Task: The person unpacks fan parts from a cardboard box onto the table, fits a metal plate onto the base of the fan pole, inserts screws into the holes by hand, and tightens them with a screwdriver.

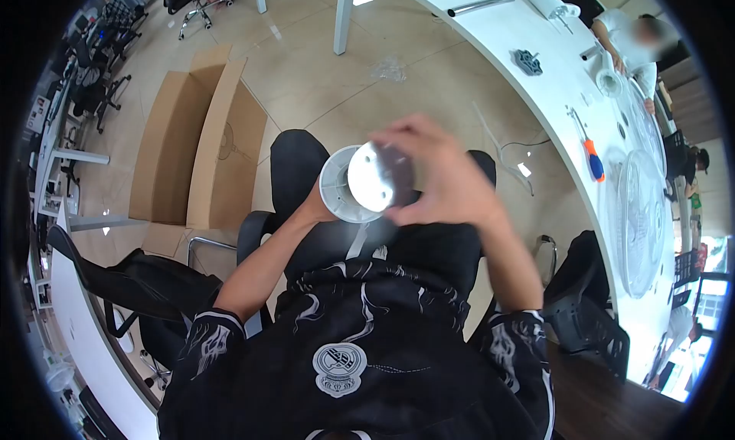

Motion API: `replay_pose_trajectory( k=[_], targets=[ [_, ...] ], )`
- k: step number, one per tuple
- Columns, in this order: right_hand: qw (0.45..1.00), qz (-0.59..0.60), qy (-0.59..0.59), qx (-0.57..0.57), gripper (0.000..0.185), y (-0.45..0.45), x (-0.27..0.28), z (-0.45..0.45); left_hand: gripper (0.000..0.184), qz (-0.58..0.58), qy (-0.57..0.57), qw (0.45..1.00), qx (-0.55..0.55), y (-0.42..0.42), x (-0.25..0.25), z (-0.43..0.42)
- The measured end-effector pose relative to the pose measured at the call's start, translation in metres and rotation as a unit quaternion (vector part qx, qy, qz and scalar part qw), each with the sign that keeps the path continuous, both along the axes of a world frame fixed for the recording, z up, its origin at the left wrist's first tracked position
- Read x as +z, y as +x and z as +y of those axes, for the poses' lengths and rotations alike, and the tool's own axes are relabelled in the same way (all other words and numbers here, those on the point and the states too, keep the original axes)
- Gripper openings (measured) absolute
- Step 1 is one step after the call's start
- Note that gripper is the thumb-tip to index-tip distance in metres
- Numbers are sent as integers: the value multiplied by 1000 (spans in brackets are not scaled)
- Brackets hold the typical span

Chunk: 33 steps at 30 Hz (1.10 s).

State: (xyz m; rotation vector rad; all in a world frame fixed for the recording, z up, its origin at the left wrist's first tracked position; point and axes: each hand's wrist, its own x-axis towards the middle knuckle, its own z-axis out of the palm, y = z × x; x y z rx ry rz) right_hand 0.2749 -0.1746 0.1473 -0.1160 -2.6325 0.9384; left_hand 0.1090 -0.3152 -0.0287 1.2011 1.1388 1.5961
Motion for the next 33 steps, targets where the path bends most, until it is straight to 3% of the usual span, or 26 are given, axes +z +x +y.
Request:
replay_pose_trajectory(
  k=[5, 10, 12, 17, 19, 21, 33],
  targets=[
    [999, 28, -10, -27, 75, 15, -37, -58, 98, 47, 8, 998, -49, 18, -2, -10],
    [994, 73, 73, -24, 74, 40, -44, -73, 96, 81, 20, 995, -55, 36, 12, -25],
    [994, 81, 70, -19, 73, 47, -48, -78, 94, 152, 23, 987, -39, 34, 6, -30],
    [994, 92, 64, -6, 67, 59, -55, -73, 96, 190, 46, 980, -40, 33, 4, -34],
    [991, 105, 81, -5, 67, 56, -64, -66, 90, 121, 41, 992, -18, 35, 10, -32],
    [989, 111, 95, 0, 67, 52, -66, -58, 99, 168, 12, 985, -30, 30, 12, -33],
    [989, 137, 34, -35, 60, 37, -85, -63, 91, 72, -18, 997, -15, 23, 7, -37]
  ],
)
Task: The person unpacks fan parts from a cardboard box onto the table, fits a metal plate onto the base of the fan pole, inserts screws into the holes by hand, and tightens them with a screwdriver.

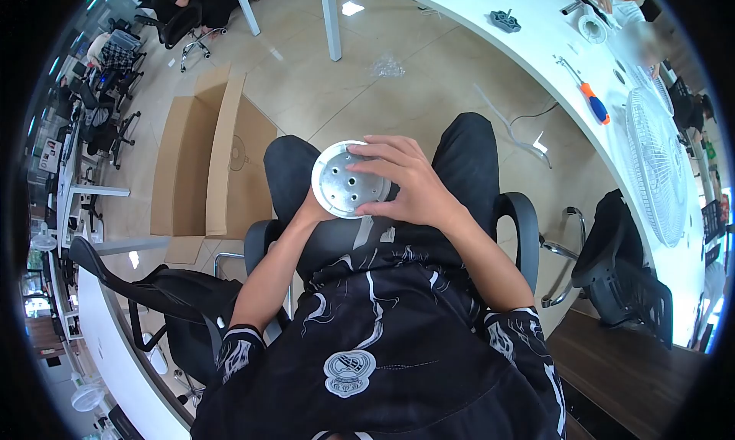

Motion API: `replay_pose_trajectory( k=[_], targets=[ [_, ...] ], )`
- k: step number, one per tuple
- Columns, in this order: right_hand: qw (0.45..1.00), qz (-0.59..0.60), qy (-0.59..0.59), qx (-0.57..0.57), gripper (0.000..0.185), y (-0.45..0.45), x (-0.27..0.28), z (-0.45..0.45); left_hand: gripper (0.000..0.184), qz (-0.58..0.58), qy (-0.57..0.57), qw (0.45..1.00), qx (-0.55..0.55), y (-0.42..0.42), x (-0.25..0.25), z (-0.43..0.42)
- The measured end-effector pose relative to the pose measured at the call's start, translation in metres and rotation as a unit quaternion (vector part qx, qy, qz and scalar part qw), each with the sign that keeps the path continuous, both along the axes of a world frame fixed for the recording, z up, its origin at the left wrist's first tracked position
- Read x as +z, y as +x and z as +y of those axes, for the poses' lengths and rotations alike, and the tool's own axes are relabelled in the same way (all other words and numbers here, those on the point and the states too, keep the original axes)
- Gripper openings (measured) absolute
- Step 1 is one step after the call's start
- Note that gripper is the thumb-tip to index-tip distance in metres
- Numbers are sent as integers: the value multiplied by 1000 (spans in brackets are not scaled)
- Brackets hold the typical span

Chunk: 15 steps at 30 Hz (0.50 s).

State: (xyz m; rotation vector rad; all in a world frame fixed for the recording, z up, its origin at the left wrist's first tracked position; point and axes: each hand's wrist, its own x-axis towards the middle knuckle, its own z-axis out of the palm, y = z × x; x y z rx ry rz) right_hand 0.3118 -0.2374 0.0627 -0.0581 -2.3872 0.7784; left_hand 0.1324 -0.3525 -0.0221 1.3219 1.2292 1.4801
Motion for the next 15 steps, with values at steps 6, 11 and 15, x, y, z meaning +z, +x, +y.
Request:
replay_pose_trajectory(
  k=[6, 11, 15],
  targets=[
    [1000, -4, 4, -24, 55, 8, 3, -4, 84, -1, 18, 1000, -4, 2, 2, 3],
    [999, -16, 4, -47, 55, 8, 5, -8, 84, 26, 34, 999, 5, 2, 3, 6],
    [997, -21, 20, -75, 55, 14, 11, -13, 83, 49, 51, 997, -31, 0, 7, 8]
  ],
)
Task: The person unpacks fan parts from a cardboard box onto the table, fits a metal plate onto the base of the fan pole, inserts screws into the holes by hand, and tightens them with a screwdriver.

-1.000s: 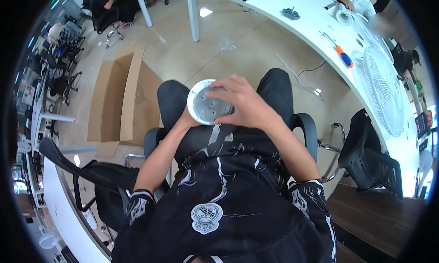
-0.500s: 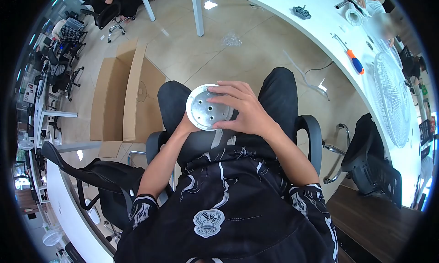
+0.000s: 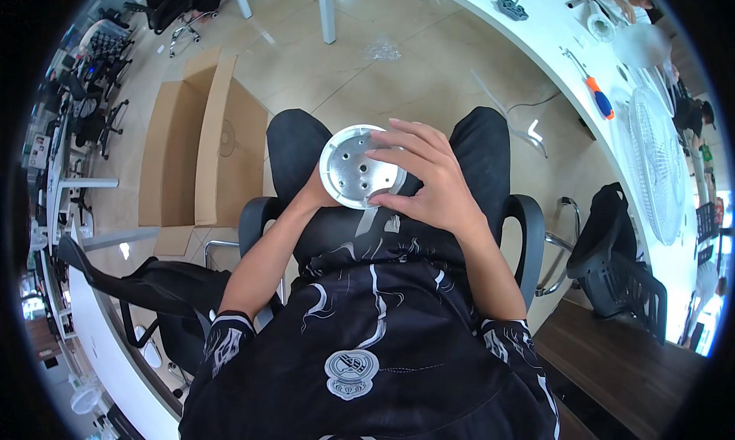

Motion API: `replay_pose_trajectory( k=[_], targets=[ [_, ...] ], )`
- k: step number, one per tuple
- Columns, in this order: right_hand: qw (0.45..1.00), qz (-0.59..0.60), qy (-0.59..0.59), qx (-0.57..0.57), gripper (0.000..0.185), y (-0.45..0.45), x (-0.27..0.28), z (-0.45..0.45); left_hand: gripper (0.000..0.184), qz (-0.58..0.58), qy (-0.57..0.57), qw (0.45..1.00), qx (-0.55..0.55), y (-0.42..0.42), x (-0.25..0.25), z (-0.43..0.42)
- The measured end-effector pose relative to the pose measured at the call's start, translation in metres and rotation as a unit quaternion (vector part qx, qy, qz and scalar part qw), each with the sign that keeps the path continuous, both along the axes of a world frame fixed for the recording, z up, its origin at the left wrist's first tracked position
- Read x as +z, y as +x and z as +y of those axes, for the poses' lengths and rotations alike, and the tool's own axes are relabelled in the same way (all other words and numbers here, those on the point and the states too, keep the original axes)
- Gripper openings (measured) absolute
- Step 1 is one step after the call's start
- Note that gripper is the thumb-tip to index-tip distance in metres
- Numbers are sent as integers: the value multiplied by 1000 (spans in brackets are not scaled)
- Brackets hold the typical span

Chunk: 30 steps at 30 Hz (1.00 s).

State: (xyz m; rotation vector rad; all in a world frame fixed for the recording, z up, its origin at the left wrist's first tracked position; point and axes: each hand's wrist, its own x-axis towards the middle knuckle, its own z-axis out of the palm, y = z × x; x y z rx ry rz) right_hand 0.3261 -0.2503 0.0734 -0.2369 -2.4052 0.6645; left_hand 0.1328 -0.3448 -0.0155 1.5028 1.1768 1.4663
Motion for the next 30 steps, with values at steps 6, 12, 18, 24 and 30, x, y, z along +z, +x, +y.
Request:
replay_pose_trajectory(
  k=[6, 12, 18, 24, 30],
  targets=[
    [983, 96, -56, -147, 40, 43, 16, 44, 78, -128, -134, 983, -16, -21, -67, -7],
    [878, 131, -132, -442, 22, 127, 12, 175, 81, 170, -70, 983, 21, -60, -147, -22],
    [844, -10, -10, -536, 22, 138, 23, 280, 56, 99, -95, 990, 35, -44, -114, -11],
    [838, -77, 26, -540, 18, 122, -7, 371, 58, 29, -111, 992, 48, -30, -69, 2],
    [806, -109, 34, -581, 17, 130, -11, 390, 60, -59, -136, 987, 58, -26, -43, -1]
  ],
)
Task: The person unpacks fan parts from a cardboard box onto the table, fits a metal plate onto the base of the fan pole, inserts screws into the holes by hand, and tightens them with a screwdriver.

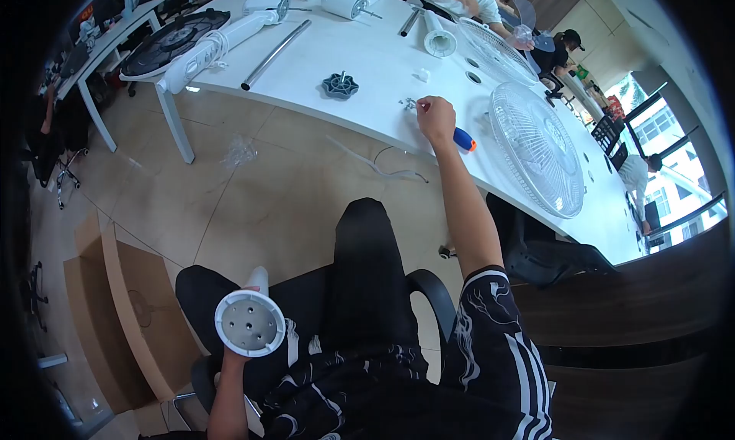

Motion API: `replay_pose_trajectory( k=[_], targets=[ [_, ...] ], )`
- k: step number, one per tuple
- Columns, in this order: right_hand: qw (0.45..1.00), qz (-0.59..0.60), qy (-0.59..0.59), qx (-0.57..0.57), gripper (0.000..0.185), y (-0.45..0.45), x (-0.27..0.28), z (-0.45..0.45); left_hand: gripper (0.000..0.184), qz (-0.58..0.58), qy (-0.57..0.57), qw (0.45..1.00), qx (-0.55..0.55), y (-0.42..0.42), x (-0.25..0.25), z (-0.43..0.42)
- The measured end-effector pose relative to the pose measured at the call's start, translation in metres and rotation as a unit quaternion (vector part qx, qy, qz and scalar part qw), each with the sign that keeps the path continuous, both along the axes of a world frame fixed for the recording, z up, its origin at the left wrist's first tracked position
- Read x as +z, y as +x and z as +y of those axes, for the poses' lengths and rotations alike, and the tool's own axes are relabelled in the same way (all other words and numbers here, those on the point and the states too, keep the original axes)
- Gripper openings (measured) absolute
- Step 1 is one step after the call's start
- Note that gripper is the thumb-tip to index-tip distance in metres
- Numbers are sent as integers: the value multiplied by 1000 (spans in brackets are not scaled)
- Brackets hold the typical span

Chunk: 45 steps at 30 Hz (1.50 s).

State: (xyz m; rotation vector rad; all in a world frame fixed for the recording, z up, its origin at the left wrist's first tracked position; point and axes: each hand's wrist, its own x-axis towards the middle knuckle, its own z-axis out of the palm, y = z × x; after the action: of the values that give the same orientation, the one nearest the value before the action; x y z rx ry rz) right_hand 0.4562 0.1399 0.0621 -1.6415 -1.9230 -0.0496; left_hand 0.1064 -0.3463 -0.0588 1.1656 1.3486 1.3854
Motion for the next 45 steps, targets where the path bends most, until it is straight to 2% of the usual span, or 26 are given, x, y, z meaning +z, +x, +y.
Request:
replay_pose_trajectory(
  k=[4, 6, 9, 12, 16, 18, 20, 22, 23, 24, 25, 27, 29, 33, 35, 39, 41, 43, 45],
  targets=[
    [999, -30, 18, 27, 18, 2, -9, -1, 60, -49, -13, 999, 12, 10, 14, 20],
    [996, -52, 58, 41, 17, 2, -11, 1, 51, -13, 85, 996, 29, 13, 12, 25],
    [995, -82, 60, 23, 19, 1, -17, 9, 46, 37, 97, 994, 17, 8, 7, 25],
    [995, -84, 52, 16, 20, -1, -19, 13, 48, 32, 111, 993, 34, 10, 14, 24],
    [993, -98, 48, 32, 21, -1, -13, 16, 52, -8, 115, 993, 39, 10, 20, 23],
    [992, -98, 64, 47, 16, 0, -12, 18, 58, 29, 51, 998, 27, 7, 24, 18],
    [987, -81, 109, 80, 10, 9, -14, 22, 60, -62, -32, 997, 23, 9, 19, 13],
    [961, -57, 227, 146, 9, 34, -18, 39, 70, -165, -68, 984, 27, 14, 22, 12],
    [959, -41, 256, 116, 9, 29, -10, 29, 76, -235, -77, 968, 32, 15, 22, 9],
    [975, 52, 201, 77, 15, 20, -1, 16, 83, -178, -37, 983, 17, 13, 11, 4],
    [986, 64, 139, 64, 23, -8, 27, -30, 90, -116, 1, 993, -1, 7, 0, 3],
    [939, 283, 76, 179, 22, -43, 36, -87, 95, -15, 98, 995, 7, 1, -5, 5],
    [888, 379, 27, 261, 16, -85, 47, -174, 98, 1, 97, 994, 44, 5, -6, -1],
    [810, 442, -93, 373, 16, -135, 33, -306, 90, 35, 61, 997, 13, 7, 7, 0],
    [769, 494, -153, 376, 15, -154, 18, -354, 86, 75, 96, 992, 30, 12, 7, -4],
    [723, 527, -214, 392, 13, -170, -5, -406, 81, 63, 150, 986, 29, 17, 10, -11],
    [729, 523, -219, 383, 10, -167, -12, -418, 79, 37, 126, 991, -11, 18, 9, -11],
    [734, 489, -173, 439, 8, -163, -18, -420, 79, 46, 135, 990, -23, 22, 8, -15],
    [727, 497, -160, 446, 9, -164, -19, -425, 79, 72, 149, 985, -38, 25, 5, -14]
  ],
)
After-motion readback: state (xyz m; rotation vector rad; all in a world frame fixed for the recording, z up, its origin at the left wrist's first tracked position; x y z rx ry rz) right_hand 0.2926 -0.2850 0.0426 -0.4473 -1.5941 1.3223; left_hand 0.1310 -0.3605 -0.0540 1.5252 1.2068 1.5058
